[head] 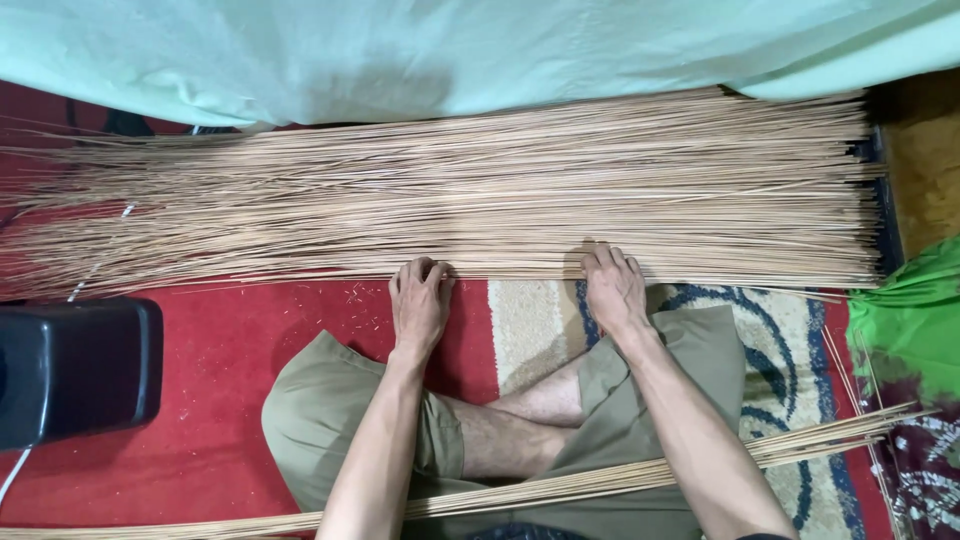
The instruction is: Organizing and aligning long rattan sticks into neat piles by hand.
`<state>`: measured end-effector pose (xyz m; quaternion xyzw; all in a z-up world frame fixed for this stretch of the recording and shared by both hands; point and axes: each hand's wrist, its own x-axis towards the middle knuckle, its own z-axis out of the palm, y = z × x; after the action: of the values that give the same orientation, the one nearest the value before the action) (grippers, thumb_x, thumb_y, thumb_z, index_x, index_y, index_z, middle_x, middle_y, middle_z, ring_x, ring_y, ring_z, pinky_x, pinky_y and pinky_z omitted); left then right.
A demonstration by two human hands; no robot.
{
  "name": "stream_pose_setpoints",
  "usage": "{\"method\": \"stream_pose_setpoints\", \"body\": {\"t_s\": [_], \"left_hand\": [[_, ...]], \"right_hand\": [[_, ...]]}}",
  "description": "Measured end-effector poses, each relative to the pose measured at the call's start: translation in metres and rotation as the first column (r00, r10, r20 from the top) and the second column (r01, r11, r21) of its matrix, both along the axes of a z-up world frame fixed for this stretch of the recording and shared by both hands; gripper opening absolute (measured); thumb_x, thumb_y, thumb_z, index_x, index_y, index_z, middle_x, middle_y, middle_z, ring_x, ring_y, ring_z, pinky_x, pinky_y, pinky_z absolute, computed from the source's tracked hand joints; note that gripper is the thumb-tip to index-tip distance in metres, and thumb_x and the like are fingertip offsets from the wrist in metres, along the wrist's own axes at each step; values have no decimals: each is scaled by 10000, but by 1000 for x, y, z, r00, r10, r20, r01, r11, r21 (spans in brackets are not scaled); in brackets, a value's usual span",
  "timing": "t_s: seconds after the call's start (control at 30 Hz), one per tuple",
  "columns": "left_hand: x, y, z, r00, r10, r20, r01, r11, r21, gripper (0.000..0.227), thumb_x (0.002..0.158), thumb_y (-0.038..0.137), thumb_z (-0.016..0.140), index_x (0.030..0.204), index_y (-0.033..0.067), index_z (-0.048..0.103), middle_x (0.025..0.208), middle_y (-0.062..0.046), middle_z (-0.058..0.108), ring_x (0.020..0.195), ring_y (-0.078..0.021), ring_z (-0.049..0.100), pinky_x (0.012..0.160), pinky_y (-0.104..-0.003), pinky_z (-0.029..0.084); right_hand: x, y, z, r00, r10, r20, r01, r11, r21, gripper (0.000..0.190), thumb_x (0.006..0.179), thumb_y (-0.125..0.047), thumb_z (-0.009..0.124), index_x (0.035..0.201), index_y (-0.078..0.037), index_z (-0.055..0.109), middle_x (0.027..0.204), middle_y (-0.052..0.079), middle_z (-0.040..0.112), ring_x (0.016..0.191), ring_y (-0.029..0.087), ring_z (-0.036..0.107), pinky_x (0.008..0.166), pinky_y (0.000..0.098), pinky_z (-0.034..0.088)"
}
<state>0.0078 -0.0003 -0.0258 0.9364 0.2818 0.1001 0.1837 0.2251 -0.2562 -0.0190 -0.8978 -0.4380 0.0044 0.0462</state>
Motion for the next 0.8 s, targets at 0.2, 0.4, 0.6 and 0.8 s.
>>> {"method": "stream_pose_setpoints", "body": {"t_s": [0.2, 0.4, 0.6, 0.8], "left_hand": [[0, 0, 12, 999, -2, 53, 0, 999, 35, 101, 997, 307, 667, 1064, 238, 696, 1074, -6, 615, 1147, -192, 599, 1138, -449, 345], [-2, -4, 23, 998, -31, 56, 25, 994, 102, 91, 1045, 313, 606, 1057, 269, 685, 919, 35, 621, 1012, -141, 640, 1108, -431, 368], [-12, -15, 42, 980, -135, 145, 106, 976, 190, 70, 1004, 250, 657, 953, 214, 690, 816, 9, 617, 838, -186, 657, 856, -373, 496], [-27, -36, 50, 962, -246, 117, 186, 908, 375, 67, 936, 135, 662, 935, 201, 669, 766, 0, 563, 728, -200, 598, 656, -361, 442]], "right_hand": [[-8, -2, 26, 996, -25, -86, 32, 997, 74, 126, 1035, -250, 527, 988, -173, 615, 953, 26, 572, 1013, 254, 609, 802, 413, 522], [-7, -4, 21, 991, -72, -110, 81, 993, 80, 141, 1062, -262, 482, 1086, -179, 594, 976, 42, 595, 1026, 272, 623, 815, 430, 536], [-7, -13, 13, 984, -109, -141, 112, 993, 18, 206, 888, -168, 668, 1089, -155, 625, 1071, 60, 589, 1122, 290, 590, 881, 462, 535], [-7, -17, 16, 972, -159, -171, 162, 987, 2, 98, 900, -199, 667, 992, -167, 678, 1043, 41, 603, 1124, 280, 599, 903, 466, 518]]}}
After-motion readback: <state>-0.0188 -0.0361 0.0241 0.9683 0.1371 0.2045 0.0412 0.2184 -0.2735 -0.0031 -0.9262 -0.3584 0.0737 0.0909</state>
